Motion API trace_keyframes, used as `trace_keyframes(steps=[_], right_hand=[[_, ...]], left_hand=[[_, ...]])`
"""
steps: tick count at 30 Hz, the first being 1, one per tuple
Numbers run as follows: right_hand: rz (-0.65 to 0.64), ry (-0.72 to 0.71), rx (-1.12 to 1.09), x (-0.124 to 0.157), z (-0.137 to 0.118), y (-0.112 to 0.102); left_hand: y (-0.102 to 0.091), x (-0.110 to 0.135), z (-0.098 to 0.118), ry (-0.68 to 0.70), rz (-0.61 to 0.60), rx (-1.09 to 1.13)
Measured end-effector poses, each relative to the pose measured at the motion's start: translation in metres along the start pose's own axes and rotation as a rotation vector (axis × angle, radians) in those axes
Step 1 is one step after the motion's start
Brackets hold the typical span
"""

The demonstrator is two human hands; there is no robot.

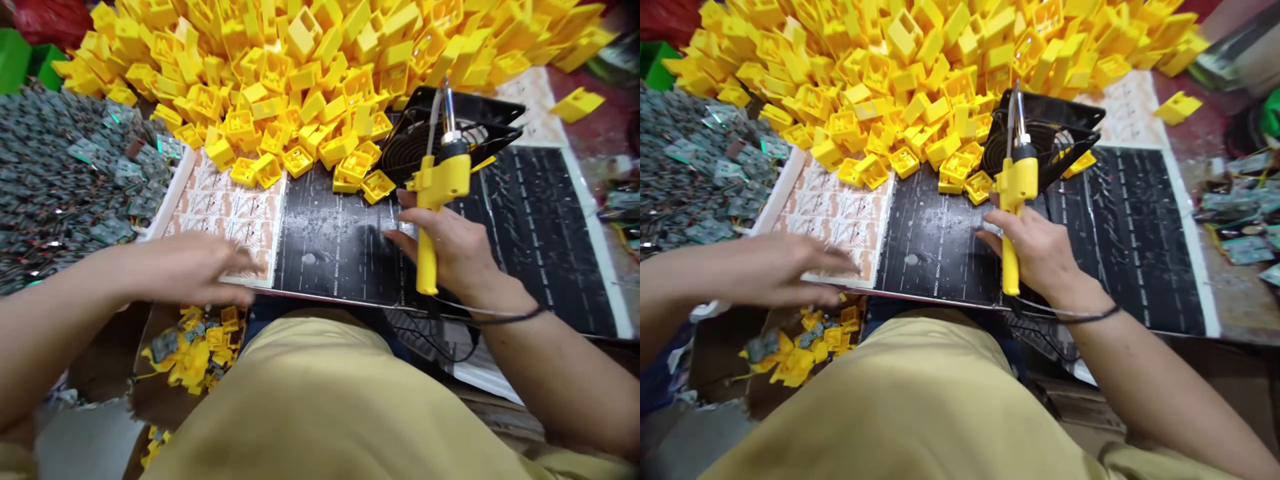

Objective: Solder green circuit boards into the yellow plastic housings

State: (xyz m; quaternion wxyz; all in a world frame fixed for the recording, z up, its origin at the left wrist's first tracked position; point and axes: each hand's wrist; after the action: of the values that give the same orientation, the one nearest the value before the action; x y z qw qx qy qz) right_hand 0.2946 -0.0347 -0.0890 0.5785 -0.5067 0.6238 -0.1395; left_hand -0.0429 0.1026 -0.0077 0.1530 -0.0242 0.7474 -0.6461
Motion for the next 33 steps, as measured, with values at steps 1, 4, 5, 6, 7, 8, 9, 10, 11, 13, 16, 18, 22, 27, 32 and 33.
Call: trace_keyframes(steps=[1,4,5,6,7,8,9,10,11,13,16,18,22,27,32,33], right_hand=[[-0.005,-0.007,0.035,-0.006,0.006,0.007],[-0.024,-0.012,0.113,-0.021,0.022,0.029],[-0.032,-0.015,0.127,-0.024,0.027,0.036],[-0.040,-0.020,0.134,-0.025,0.032,0.041],[-0.050,-0.028,0.137,-0.026,0.036,0.045],[-0.061,-0.037,0.134,-0.026,0.040,0.048],[-0.073,-0.048,0.126,-0.026,0.043,0.050],[-0.084,-0.059,0.113,-0.025,0.045,0.051],[-0.094,-0.070,0.094,-0.024,0.047,0.052],[-0.113,-0.096,0.041,-0.023,0.045,0.054],[-0.147,-0.168,-0.069,-0.022,0.029,0.054],[-0.160,-0.223,-0.132,-0.021,0.013,0.051],[-0.067,-0.202,-0.141,-0.021,-0.010,0.039],[-0.029,-0.135,-0.042,-0.034,-0.021,0.045],[-0.114,-0.090,-0.212,-0.048,-0.034,0.076],[-0.142,-0.080,-0.237,-0.049,-0.035,0.080]], left_hand=[[0.010,-0.020,-0.001,-0.005,0.023,-0.002],[0.061,-0.095,0.002,-0.029,0.065,-0.002],[0.079,-0.119,0.004,-0.039,0.075,0.000],[0.096,-0.139,0.006,-0.052,0.082,0.002],[0.110,-0.154,0.008,-0.070,0.084,0.001],[0.121,-0.164,0.011,-0.090,0.079,-0.007],[0.127,-0.168,0.013,-0.103,0.069,-0.015],[0.130,-0.166,0.015,-0.114,0.057,-0.022],[0.129,-0.159,0.016,-0.119,0.045,-0.028],[0.122,-0.134,0.017,-0.105,0.017,-0.026],[0.104,-0.085,0.015,-0.031,-0.044,0.036],[0.091,-0.053,0.014,0.007,-0.069,0.092],[0.074,-0.012,0.018,-0.060,-0.035,0.060],[0.075,-0.014,0.030,-0.140,-0.101,-0.116],[0.076,-0.021,0.032,-0.211,-0.197,-0.055],[0.075,-0.018,0.031,-0.207,-0.195,-0.040]])
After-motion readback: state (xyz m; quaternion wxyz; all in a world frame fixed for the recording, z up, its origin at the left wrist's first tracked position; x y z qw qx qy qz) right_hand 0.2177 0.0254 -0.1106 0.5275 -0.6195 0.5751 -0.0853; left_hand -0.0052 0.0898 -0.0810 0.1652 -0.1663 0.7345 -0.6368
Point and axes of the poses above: each hand's wrist, its own x-axis away from the middle knuckle, its own y-axis out of the palm, z = x × y, and after that the axes turned 14 degrees about -x, right-handed
